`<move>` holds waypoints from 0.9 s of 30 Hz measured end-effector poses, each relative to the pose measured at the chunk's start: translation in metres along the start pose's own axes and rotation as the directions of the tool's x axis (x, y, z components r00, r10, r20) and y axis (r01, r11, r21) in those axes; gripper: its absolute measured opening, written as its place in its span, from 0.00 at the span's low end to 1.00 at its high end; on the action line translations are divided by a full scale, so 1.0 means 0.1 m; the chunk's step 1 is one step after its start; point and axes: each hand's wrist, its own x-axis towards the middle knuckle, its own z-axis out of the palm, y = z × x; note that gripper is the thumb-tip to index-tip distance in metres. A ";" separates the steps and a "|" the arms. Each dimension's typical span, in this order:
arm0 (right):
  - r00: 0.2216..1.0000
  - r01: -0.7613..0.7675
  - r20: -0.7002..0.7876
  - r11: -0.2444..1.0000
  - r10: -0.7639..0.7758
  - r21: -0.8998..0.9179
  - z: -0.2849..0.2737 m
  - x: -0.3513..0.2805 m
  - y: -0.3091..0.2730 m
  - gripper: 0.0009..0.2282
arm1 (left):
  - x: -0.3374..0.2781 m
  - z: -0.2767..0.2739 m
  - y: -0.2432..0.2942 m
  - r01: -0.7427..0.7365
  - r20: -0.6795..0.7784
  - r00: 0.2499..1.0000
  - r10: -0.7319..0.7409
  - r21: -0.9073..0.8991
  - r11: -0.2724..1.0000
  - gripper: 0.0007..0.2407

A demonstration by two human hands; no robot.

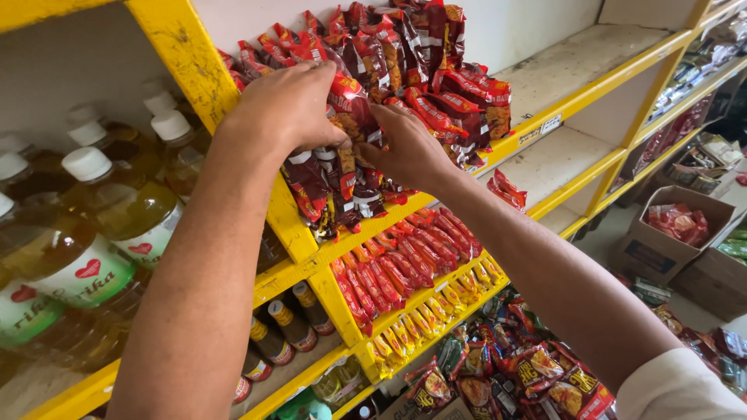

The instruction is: Picking up packets of instant noodles from a pile on the floor and organizing them onto a retail display shelf.

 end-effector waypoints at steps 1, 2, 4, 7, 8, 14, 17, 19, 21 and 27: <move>1.000 0.002 0.002 1.000 -0.002 0.002 0.00 0.00 0.00 0.24 | -0.01 -0.01 0.00 0.004 0.000 1.000 -0.004 0.001 1.000 0.36; 1.000 -0.006 0.005 1.000 0.006 0.007 0.00 -0.01 0.00 0.24 | -0.02 -0.01 0.01 0.008 0.004 1.000 -0.008 -0.001 1.000 0.36; 1.000 -0.013 0.007 1.000 0.013 0.012 0.01 -0.01 0.02 0.24 | -0.02 -0.01 0.03 0.013 0.007 1.000 -0.013 0.000 1.000 0.37; 1.000 0.024 -0.010 1.000 -0.024 0.018 0.01 -0.01 0.03 0.25 | -0.03 0.00 0.02 0.032 0.025 0.999 -0.033 0.022 0.999 0.34; 0.999 0.040 -0.016 0.999 -0.040 0.010 0.01 -0.02 0.03 0.24 | -0.03 0.01 0.02 0.025 0.007 1.000 -0.025 0.012 1.000 0.36; 1.000 -0.003 0.007 0.999 0.002 0.035 -0.03 -0.02 -0.03 0.24 | -0.06 -0.02 0.05 0.033 0.007 0.999 -0.034 0.029 0.999 0.38; 1.000 0.011 0.002 0.999 -0.011 0.042 -0.02 -0.03 0.01 0.24 | -0.08 -0.08 0.09 0.047 0.030 0.998 -0.048 0.042 0.998 0.38; 1.000 0.012 0.002 0.999 -0.013 0.039 -0.01 -0.05 0.04 0.24 | -0.04 -0.01 0.07 0.053 0.044 0.997 -0.055 0.048 0.997 0.39; 0.997 0.076 -0.027 0.997 -0.076 0.015 -0.01 -0.08 0.07 0.28 | 0.07 0.14 -0.01 -0.048 -0.136 0.989 0.056 0.062 0.997 0.48; 0.989 -0.149 0.029 0.981 0.147 0.124 -0.21 -0.21 -0.11 0.33 | -0.04 0.05 0.34 -0.129 -0.321 0.933 0.163 0.126 0.984 0.41</move>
